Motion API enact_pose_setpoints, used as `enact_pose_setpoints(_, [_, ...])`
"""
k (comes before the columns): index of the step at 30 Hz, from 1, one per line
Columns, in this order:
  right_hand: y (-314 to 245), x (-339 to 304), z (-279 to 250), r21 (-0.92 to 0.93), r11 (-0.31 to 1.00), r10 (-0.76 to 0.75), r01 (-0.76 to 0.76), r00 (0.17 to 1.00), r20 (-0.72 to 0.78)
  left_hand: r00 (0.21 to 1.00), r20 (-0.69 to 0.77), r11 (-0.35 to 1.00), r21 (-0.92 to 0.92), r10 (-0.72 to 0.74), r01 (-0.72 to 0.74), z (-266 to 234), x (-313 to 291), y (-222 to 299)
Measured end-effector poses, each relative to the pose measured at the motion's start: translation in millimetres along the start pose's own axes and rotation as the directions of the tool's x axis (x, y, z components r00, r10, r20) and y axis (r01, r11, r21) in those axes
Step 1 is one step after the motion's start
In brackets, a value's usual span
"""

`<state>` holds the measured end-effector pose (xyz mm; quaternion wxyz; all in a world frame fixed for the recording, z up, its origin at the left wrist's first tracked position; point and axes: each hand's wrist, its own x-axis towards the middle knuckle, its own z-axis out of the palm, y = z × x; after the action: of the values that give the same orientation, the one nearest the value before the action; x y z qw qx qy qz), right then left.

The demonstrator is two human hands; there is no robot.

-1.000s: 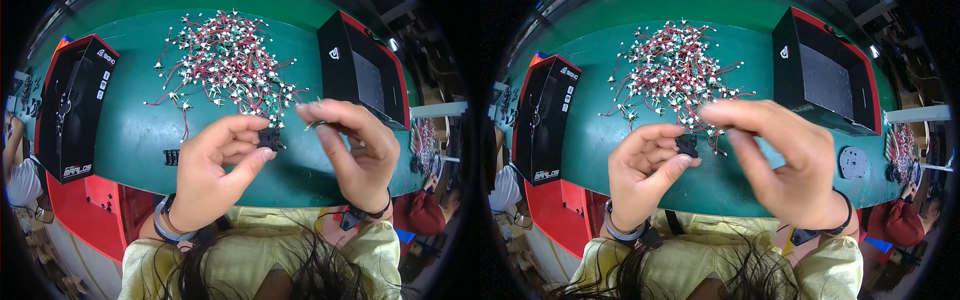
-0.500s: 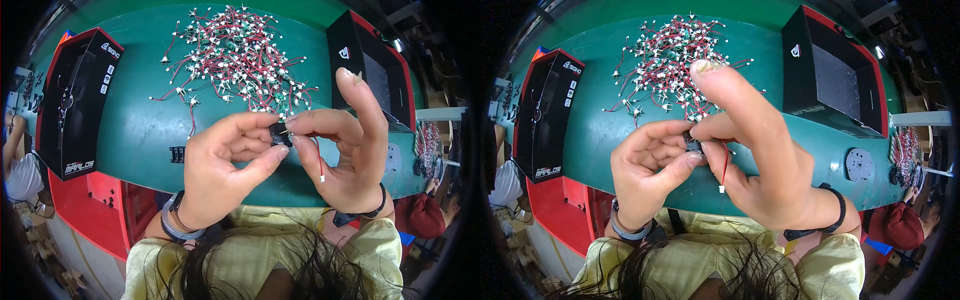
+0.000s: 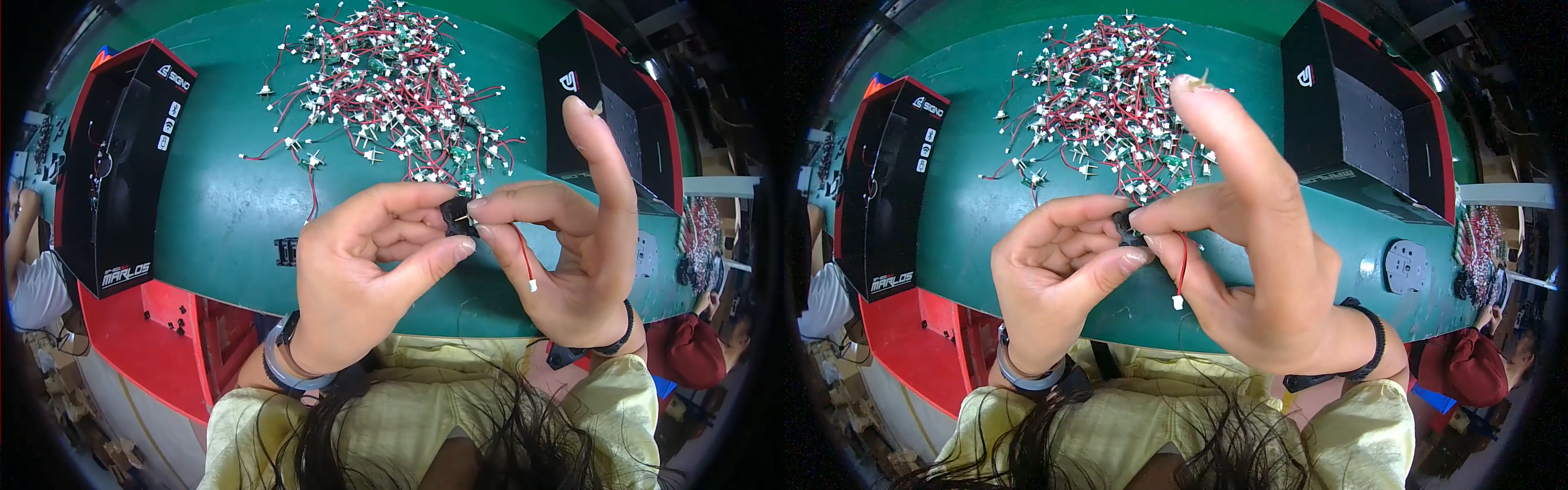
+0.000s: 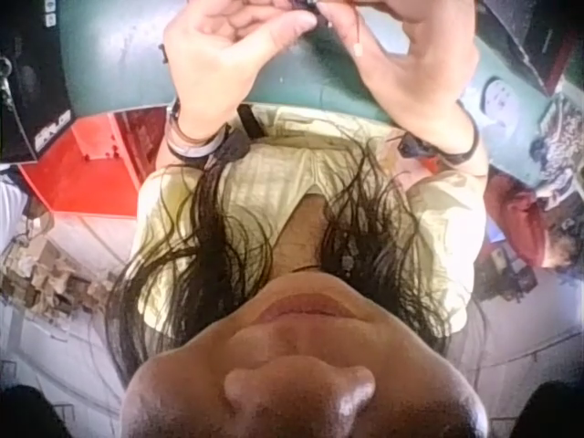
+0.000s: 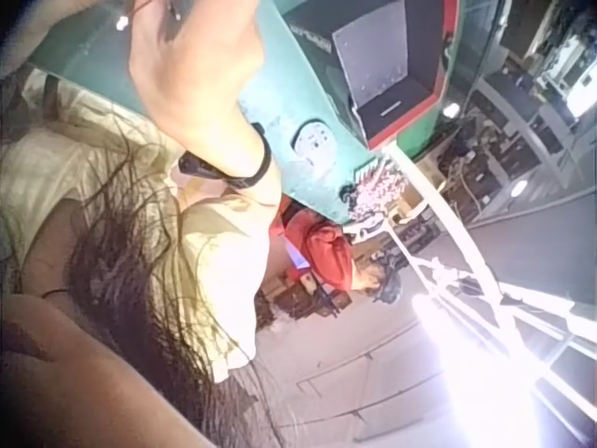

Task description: Manually assemble and wire small electronic components at a factory workbench.

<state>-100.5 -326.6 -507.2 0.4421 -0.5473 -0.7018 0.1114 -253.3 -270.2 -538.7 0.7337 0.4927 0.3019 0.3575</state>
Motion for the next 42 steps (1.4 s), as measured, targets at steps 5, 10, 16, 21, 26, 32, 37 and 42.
enact_pose_setpoints(5, [-4,1,-2,0.029,0.996,0.082,-0.081,0.996,-0.036,0.999,0.000,0.997,0.065,0.038,-0.038,0,-1,2])
enact_pose_setpoints(10, [-5,4,-2,0.049,0.993,0.106,-0.104,0.993,-0.047,0.999,0.007,0.998,0.034,0.043,-0.044,0,0,2])
enact_pose_setpoints(16, [-2,0,1,-0.057,0.998,0.025,-0.024,1.000,0.014,0.999,-0.003,0.998,0.035,0.050,-0.050,2,0,0])
enact_pose_setpoints(21, [5,-1,6,-0.173,0.974,-0.146,0.146,0.989,0.008,0.999,-0.001,0.998,0.049,0.050,-0.050,2,0,0])
enact_pose_setpoints(26, [12,0,8,-0.090,0.989,-0.118,0.116,0.993,-0.016,1.000,0.000,0.997,-0.083,0.012,-0.012,-2,1,-3])
enact_pose_setpoints(32, [4,3,2,-0.082,0.997,-0.009,0.014,0.998,0.065,0.999,0.023,0.997,-0.065,0.037,-0.035,-4,4,-5])
enact_pose_setpoints(37, [-12,4,-16,0.131,0.974,0.159,-0.183,0.972,0.173,0.999,0.011,0.981,-0.186,0.049,-0.046,-9,2,1])
enact_pose_setpoints(42, [-2,5,-12,0.361,0.841,0.330,-0.404,0.910,0.251,0.990,0.132,0.979,-0.203,0.047,-0.019,-10,4,3])
